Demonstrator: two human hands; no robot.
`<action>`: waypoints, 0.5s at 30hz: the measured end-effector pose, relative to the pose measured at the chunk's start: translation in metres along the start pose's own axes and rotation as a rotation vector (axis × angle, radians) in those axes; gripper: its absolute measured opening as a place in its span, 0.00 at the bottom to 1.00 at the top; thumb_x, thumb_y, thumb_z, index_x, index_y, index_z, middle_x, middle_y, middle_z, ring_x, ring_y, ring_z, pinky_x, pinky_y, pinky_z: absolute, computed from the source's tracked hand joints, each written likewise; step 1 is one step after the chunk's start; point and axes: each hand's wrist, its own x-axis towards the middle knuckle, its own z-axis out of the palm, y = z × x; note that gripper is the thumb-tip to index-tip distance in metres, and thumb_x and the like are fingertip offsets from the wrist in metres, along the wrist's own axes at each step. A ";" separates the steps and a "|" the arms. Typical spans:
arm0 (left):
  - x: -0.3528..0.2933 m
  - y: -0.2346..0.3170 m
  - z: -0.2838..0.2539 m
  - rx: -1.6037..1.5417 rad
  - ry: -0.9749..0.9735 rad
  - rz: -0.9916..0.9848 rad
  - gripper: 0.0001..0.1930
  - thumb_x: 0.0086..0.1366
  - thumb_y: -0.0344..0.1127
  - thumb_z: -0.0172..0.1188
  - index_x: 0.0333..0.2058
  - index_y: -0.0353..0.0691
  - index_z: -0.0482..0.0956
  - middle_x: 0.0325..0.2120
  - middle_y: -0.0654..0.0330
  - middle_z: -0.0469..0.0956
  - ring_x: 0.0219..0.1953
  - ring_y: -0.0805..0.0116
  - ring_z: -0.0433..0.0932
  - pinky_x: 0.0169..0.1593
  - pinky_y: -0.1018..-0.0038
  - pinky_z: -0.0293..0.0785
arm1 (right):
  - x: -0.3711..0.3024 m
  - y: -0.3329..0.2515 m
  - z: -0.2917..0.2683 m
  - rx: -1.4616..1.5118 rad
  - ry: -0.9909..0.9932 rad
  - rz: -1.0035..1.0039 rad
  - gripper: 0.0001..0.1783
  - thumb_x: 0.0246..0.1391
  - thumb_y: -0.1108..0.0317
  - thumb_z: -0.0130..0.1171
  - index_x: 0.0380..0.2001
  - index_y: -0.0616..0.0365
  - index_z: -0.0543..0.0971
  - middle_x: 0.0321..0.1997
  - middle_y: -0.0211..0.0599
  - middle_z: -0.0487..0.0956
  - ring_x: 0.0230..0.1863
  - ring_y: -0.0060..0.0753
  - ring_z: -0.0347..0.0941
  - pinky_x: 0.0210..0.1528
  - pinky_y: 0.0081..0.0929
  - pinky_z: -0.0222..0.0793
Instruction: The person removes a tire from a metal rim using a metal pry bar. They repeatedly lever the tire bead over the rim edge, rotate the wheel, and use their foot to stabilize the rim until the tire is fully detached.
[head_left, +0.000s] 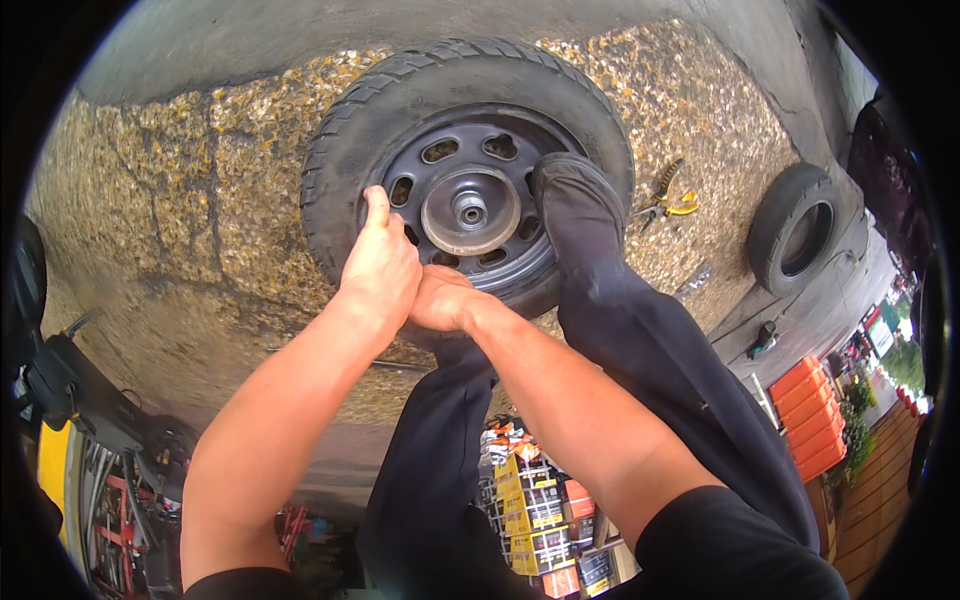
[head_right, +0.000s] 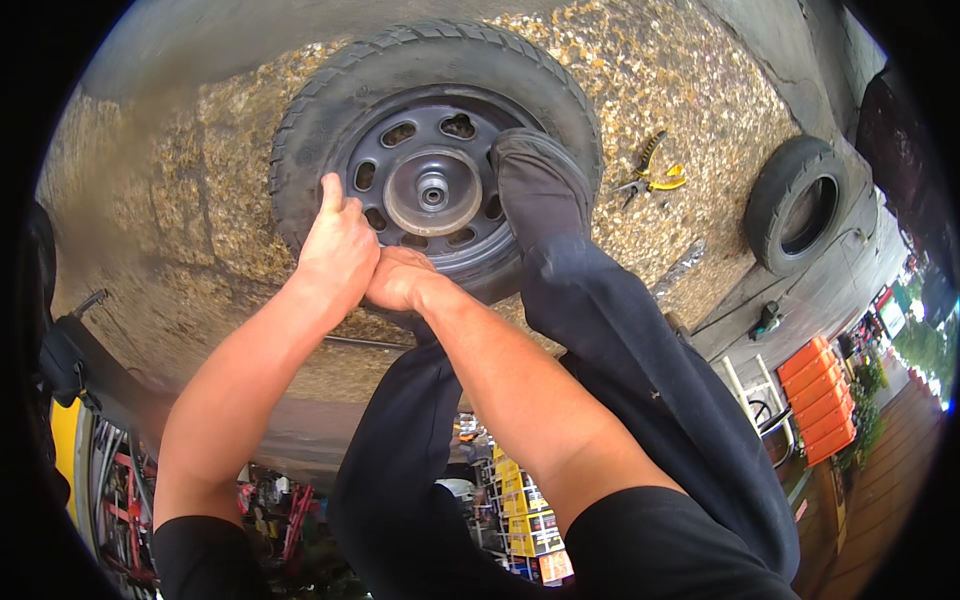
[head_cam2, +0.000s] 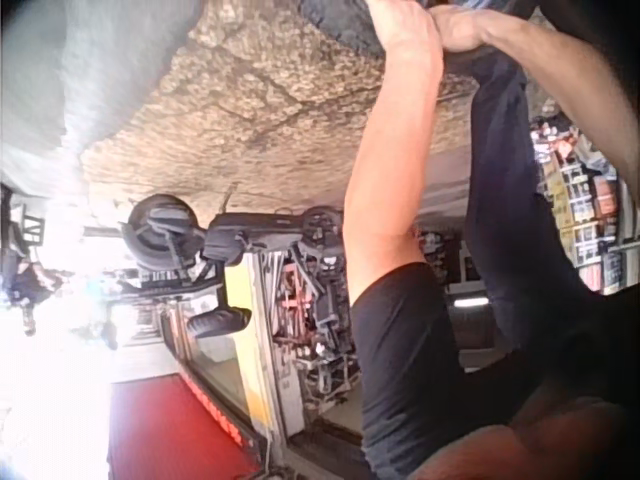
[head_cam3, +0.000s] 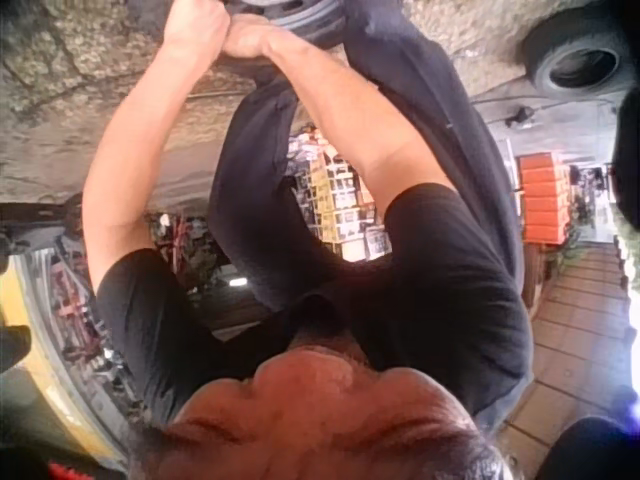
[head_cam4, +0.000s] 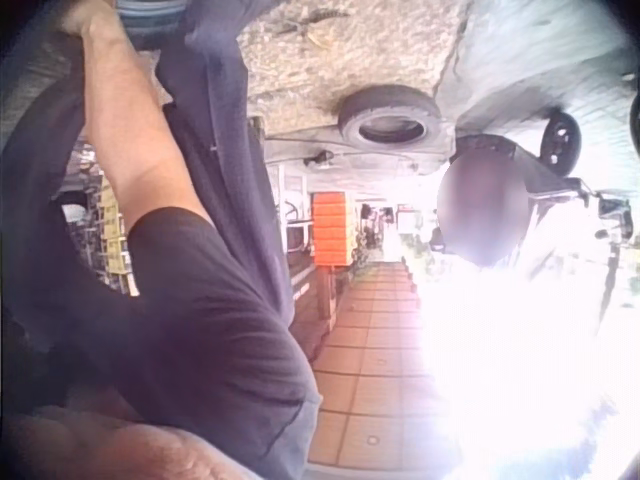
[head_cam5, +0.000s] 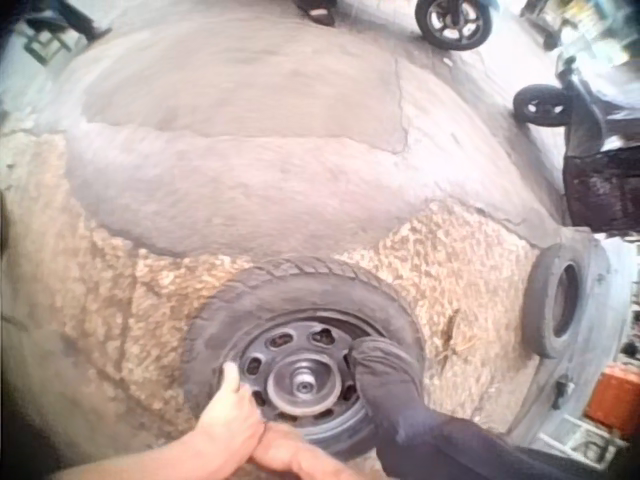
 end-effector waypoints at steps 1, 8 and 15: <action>0.002 -0.002 -0.004 0.010 -0.031 0.037 0.16 0.65 0.44 0.58 0.49 0.49 0.84 0.46 0.68 0.82 0.58 0.65 0.71 0.66 0.53 0.48 | -0.002 0.000 0.000 0.051 0.015 -0.008 0.27 0.54 0.49 0.55 0.48 0.58 0.80 0.53 0.51 0.80 0.60 0.46 0.73 0.59 0.39 0.68; 0.017 -0.004 -0.014 0.026 -0.155 0.064 0.17 0.63 0.46 0.61 0.49 0.53 0.84 0.45 0.71 0.83 0.54 0.67 0.75 0.56 0.64 0.58 | -0.010 0.006 -0.003 0.212 0.081 -0.058 0.31 0.49 0.48 0.60 0.53 0.56 0.78 0.53 0.49 0.80 0.57 0.48 0.74 0.56 0.40 0.70; 0.026 0.000 -0.023 0.035 -0.254 0.040 0.19 0.63 0.47 0.62 0.52 0.53 0.82 0.48 0.70 0.82 0.53 0.68 0.77 0.55 0.64 0.60 | -0.002 0.015 -0.006 0.221 0.008 -0.087 0.22 0.46 0.52 0.63 0.38 0.59 0.85 0.47 0.48 0.83 0.53 0.47 0.77 0.52 0.38 0.72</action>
